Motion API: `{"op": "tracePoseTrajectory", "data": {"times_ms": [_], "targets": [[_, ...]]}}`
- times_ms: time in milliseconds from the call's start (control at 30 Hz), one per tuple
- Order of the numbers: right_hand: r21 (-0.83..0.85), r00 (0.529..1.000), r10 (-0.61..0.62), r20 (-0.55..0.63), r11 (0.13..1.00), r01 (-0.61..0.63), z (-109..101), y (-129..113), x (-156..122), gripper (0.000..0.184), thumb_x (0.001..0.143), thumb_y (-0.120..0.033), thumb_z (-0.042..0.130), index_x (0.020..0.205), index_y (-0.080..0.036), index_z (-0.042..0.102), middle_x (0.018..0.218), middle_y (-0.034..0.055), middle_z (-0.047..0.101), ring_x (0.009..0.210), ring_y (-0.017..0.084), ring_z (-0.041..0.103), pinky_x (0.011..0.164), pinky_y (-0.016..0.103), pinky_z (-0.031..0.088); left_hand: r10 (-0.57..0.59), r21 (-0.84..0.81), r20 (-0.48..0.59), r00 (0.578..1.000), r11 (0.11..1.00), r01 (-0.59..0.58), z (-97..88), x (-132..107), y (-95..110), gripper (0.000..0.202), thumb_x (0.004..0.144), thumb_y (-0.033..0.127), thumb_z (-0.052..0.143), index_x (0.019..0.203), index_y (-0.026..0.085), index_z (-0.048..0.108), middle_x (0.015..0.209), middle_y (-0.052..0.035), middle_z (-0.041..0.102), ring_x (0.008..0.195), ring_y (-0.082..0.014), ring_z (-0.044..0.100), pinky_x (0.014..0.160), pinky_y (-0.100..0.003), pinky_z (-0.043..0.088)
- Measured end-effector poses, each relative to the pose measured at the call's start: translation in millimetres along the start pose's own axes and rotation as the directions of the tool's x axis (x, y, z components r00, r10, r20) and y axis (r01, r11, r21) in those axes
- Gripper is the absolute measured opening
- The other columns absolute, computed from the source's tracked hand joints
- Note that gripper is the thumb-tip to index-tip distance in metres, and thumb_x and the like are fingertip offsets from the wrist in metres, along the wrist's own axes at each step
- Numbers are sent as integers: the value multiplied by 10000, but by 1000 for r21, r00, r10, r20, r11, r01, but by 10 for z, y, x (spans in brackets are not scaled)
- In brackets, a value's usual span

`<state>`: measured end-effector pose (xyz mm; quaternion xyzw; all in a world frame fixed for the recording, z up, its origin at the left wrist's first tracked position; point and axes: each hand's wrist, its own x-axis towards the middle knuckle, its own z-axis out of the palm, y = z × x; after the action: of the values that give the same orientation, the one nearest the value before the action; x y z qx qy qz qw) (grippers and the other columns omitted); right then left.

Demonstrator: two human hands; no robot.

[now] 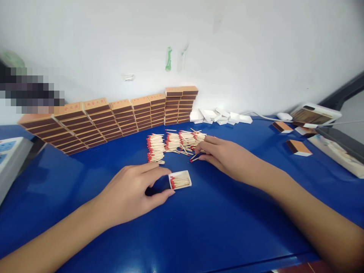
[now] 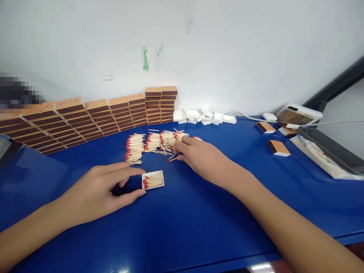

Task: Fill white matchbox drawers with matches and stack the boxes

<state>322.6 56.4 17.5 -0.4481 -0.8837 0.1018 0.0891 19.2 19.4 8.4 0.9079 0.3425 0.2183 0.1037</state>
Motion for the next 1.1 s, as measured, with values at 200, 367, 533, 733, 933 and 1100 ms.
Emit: {"op": "tracePoseTrajectory", "data": {"times_ms": [200, 367, 533, 733, 933, 1100], "targets": [[-38, 999, 37, 8, 999, -36, 20, -21, 29, 216, 1105, -263, 462, 1004, -194, 639, 1080, 111, 693, 958, 255, 640, 852, 370, 489, -16, 4, 15, 1000, 1000, 16, -5, 6, 6, 261, 996, 352, 702, 1209, 206, 738, 751, 37, 581, 578, -101, 552, 540, -240, 407], [-75, 999, -1, -34, 997, -2, -20, -117, -7, 219, 1101, -252, 466, 959, -199, 624, 1070, 117, 705, 897, 243, 644, 814, 367, 489, -24, 4, 21, 999, 1000, 24, -1, -5, -2, 254, 1001, 365, 692, 1206, 220, 736, 755, 36, 587, 585, -101, 552, 545, -237, 408], [17, 992, -72, -102, 997, 74, -29, -405, -89, 139, 1094, -235, 512, 1015, -204, 622, 1037, 75, 703, 866, 209, 664, 750, 328, 498, -13, 7, 4, 1000, 1000, 13, 11, -14, -13, 251, 996, 356, 702, 1206, 222, 732, 741, 44, 571, 581, -102, 540, 546, -243, 399], [-100, 983, -161, -85, 983, 152, 123, -599, -85, 140, 1060, -154, 519, 1046, -158, 659, 1017, 91, 711, 816, 213, 689, 682, 331, 499, -20, -9, 8, 1000, 1000, 20, 11, -8, -15, 253, 989, 337, 711, 1210, 217, 731, 753, 44, 574, 591, -102, 551, 559, -242, 413], [-59, 979, -7, -201, 998, -5, -171, -169, -138, 173, 1070, -257, 517, 1057, -212, 683, 1017, 86, 720, 841, 221, 680, 722, 335, 484, -24, -6, 5, 1000, 1000, 24, 23, -3, -21, 259, 988, 340, 714, 1218, 222, 731, 766, 43, 586, 572, -97, 538, 544, -244, 401], [-75, 983, 151, -103, 984, -159, -357, 252, -258, 151, 984, -327, 623, 877, -246, 695, 765, 33, 678, 653, 196, 597, 605, 320, 401, -10, -5, 2, 1000, 1000, 10, 31, -14, -41, 257, 998, 342, 701, 1219, 215, 729, 780, 37, 592, 575, -96, 541, 548, -244, 406]]}}
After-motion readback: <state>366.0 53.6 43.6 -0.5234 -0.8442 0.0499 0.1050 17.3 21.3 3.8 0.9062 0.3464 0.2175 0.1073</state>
